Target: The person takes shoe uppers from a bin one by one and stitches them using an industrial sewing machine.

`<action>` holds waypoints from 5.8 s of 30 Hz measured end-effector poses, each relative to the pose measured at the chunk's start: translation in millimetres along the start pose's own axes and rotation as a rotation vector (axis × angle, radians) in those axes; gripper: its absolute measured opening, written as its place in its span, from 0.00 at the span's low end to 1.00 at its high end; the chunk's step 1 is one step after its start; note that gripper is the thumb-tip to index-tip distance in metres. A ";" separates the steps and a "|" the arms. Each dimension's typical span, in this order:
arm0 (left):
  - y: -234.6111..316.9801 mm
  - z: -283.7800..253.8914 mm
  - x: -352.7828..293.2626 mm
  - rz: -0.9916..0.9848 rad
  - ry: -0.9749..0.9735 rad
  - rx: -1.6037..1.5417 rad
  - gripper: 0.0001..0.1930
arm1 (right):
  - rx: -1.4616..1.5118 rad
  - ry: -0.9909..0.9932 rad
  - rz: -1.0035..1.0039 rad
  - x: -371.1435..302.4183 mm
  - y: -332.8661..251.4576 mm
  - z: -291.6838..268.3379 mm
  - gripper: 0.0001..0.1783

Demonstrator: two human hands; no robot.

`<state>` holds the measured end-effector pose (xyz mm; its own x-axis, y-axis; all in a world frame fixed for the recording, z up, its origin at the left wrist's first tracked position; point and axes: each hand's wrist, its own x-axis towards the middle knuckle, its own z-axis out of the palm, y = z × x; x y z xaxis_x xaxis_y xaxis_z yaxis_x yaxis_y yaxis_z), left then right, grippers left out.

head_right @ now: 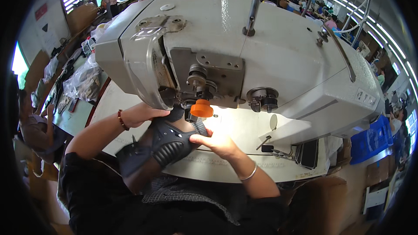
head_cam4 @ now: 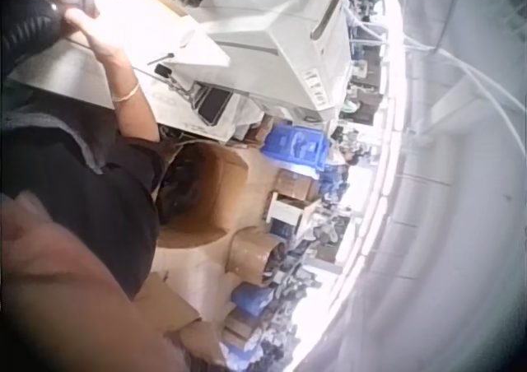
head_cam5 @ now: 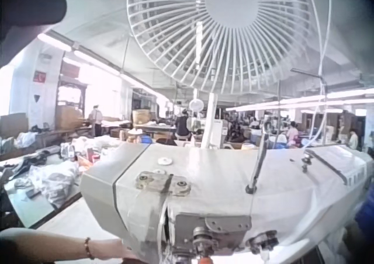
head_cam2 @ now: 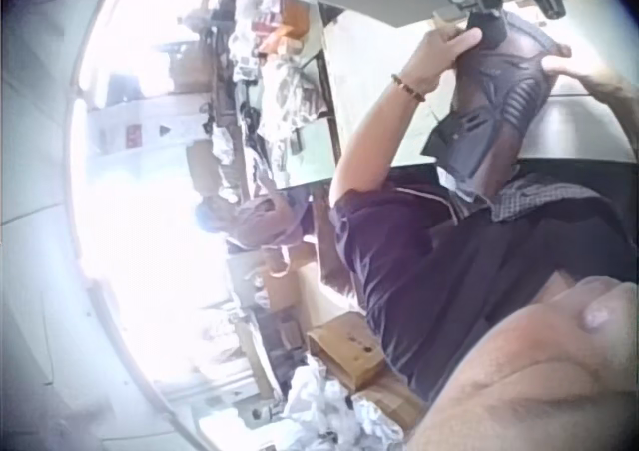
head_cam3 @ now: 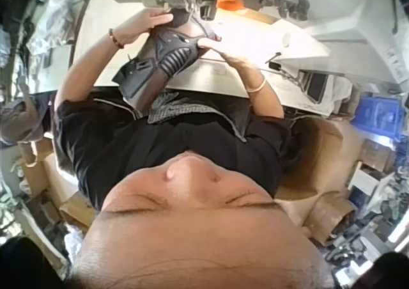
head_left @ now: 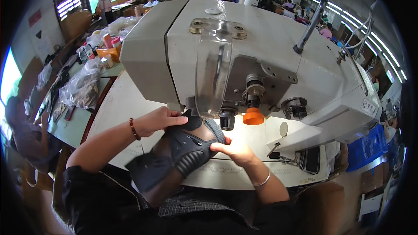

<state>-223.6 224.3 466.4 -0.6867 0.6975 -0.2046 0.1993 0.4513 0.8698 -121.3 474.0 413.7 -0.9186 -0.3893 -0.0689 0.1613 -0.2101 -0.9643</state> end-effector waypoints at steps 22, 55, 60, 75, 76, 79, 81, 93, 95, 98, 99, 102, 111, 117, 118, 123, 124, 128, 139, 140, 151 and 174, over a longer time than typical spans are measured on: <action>20.0 17.2 2.7 -0.018 0.133 -0.527 0.12 | -0.357 0.094 0.116 -3.7 -66.5 18.3 0.26; 81.7 -50.2 17.0 0.050 -0.207 0.581 0.21 | 0.014 0.426 -0.277 24.8 27.4 55.9 0.14; 106.4 -42.7 14.9 0.103 -0.238 0.766 0.24 | -0.009 0.438 -0.376 28.8 41.0 56.9 0.12; 76.3 -1.7 -79.9 0.320 0.073 1.429 0.43 | -0.260 0.420 0.026 39.7 33.1 31.5 0.27; 70.5 0.2 -77.4 0.291 0.035 1.365 0.45 | -0.285 0.367 -0.039 23.7 31.5 33.3 0.25; 49.3 -5.5 -71.7 0.302 0.037 1.333 0.47 | -0.578 0.211 0.202 20.2 1.0 31.0 0.25; 48.1 -7.8 -66.5 0.584 0.182 1.329 0.46 | -0.472 0.198 0.049 14.7 -2.3 32.5 0.24; 2.4 81.1 -75.0 0.353 0.703 1.627 0.30 | -0.059 0.188 -0.008 14.6 0.7 34.7 0.23; 2.2 84.4 -72.7 0.391 0.776 1.561 0.22 | -0.171 0.223 0.033 16.2 10.4 26.3 0.25; 3.4 95.6 -70.8 0.364 0.777 1.520 0.19 | -0.125 0.203 0.058 9.9 11.5 23.0 0.28; 2.8 96.2 -70.2 0.360 0.759 1.508 0.19 | 0.034 0.158 0.047 7.9 10.1 22.3 0.29; 6.9 88.7 -72.8 0.391 0.681 1.511 0.19 | -0.133 0.074 0.012 10.5 26.4 2.0 0.26; 16.2 71.7 -78.2 0.425 0.596 1.581 0.20 | -0.139 0.200 -0.094 5.9 43.1 25.0 0.23; 20.1 67.2 -75.2 0.448 0.571 1.562 0.20 | -0.040 0.205 -0.131 2.0 43.6 25.2 0.14; 19.3 64.2 -73.5 0.458 0.554 1.547 0.20 | 0.015 0.192 -0.032 1.1 42.5 24.7 0.14; 17.7 50.1 -71.3 0.479 0.554 1.413 0.22 | -0.057 0.272 -0.017 6.2 30.5 39.5 0.14; 17.3 45.8 -71.1 0.482 0.536 1.414 0.23 | -0.073 0.270 0.030 5.6 27.3 41.8 0.14; 21.3 34.1 -66.8 0.537 0.494 1.403 0.23 | -0.149 0.332 -0.028 7.9 42.6 46.3 0.14; 28.7 24.7 -58.4 0.555 0.488 1.355 0.19 | -0.254 0.435 -0.203 15.5 21.4 53.6 0.13; 30.4 23.8 -58.0 0.573 0.479 1.337 0.18 | -0.268 0.469 -0.262 15.5 20.3 54.6 0.12; 35.0 17.8 -50.2 0.524 0.420 1.432 0.15 | -0.119 0.162 -0.293 16.9 76.4 13.1 0.21; 29.5 -9.9 -38.5 0.509 0.187 1.008 0.33 | 0.047 0.347 -0.264 16.2 64.1 40.4 0.20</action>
<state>-198.2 205.3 504.4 -0.4420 0.8717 0.2117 0.8961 0.4399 0.0594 -111.3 417.9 361.0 -0.9960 0.0065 0.0887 -0.0864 -0.3059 -0.9481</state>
